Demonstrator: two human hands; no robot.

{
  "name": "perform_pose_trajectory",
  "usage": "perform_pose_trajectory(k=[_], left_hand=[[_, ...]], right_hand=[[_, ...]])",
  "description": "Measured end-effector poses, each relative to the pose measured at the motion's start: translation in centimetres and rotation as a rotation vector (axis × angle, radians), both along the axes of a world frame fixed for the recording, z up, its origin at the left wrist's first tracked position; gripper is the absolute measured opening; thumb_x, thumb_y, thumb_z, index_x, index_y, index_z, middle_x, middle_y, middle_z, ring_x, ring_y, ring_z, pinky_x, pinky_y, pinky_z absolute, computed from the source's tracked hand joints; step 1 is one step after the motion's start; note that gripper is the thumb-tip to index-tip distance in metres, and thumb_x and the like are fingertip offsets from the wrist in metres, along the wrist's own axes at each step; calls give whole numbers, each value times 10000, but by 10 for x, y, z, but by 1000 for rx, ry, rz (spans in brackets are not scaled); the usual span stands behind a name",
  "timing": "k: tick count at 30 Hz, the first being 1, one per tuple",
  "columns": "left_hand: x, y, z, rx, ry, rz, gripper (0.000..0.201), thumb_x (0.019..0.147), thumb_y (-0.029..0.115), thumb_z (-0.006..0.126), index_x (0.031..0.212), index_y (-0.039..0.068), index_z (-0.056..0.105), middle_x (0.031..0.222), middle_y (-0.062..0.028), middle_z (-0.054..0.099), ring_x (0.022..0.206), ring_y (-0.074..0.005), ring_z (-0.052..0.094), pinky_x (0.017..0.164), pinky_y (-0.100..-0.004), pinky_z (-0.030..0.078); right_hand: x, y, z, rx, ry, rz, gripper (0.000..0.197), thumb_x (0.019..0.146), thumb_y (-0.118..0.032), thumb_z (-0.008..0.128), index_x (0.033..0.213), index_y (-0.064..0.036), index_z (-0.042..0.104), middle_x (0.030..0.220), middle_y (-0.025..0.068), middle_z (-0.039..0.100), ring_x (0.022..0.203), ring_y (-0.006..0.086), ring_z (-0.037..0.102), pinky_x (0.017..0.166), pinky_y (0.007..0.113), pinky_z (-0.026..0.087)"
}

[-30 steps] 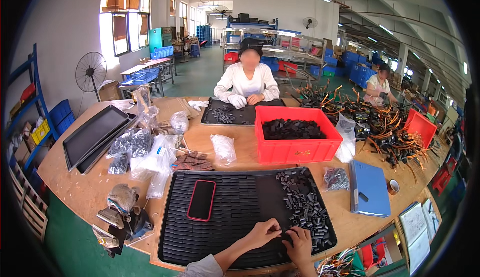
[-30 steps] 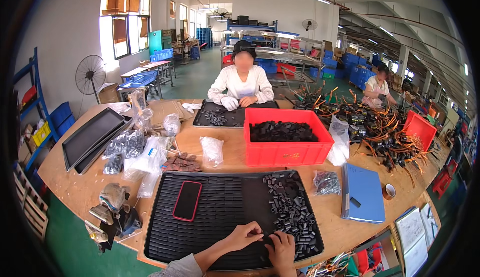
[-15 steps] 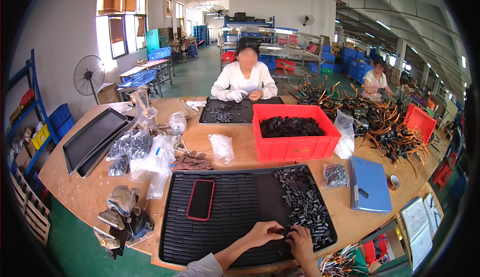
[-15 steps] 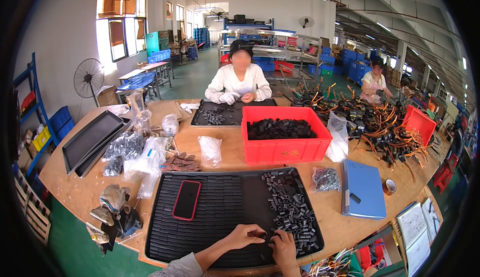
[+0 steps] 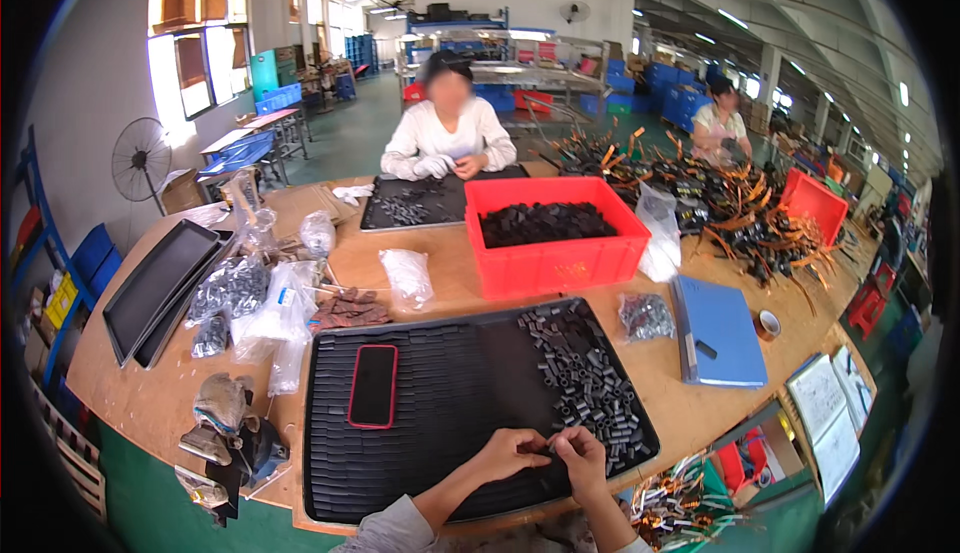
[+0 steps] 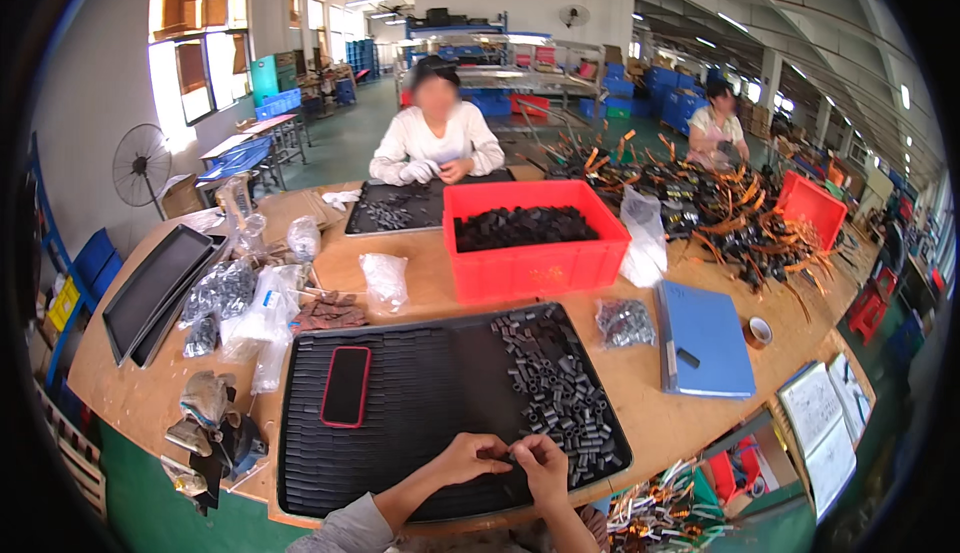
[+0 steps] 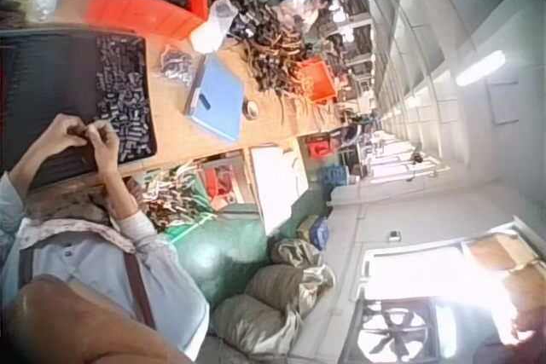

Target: The person sorts and inspects small black rubber components by hand on a workbench.

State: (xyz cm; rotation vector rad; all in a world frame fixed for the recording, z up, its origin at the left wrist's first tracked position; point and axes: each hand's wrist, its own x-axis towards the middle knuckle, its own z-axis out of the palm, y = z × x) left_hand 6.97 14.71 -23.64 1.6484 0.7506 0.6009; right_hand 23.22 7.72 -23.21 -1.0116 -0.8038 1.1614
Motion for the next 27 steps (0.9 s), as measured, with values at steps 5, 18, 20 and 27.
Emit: perform_pose_trajectory(k=[5,18,20,27], left_hand=[[4,-1,16,-101,-34,10,332,799,191,804,1032,-15,687,907,-57,707,823,-95,639,761,-258,527],[-5,41,15,307,-9,254,233,860,70,687,1091,45,699,918,-78,703,815,-165,619,756,-279,503],[0,57,28,572,167,329,256,797,72,721,1052,99,729,862,-80,674,883,-251,577,823,-342,475],[-13,66,-3,750,229,317,197,772,102,750,966,70,752,883,-56,634,956,-253,531,859,-357,460]], right_hand=[[9,2,16,-14,-269,-73,45,871,-9,682,904,-5,652,852,14,678,781,55,613,729,207,494],[74,11,23,166,-979,-486,185,775,74,650,923,-35,678,916,120,665,849,300,623,758,372,504],[111,15,13,118,-1110,-544,237,760,81,643,952,-55,675,933,113,656,861,313,605,760,388,496],[128,34,18,64,-1540,-431,389,699,57,687,1061,-81,660,1047,69,616,1009,299,557,862,408,467]])
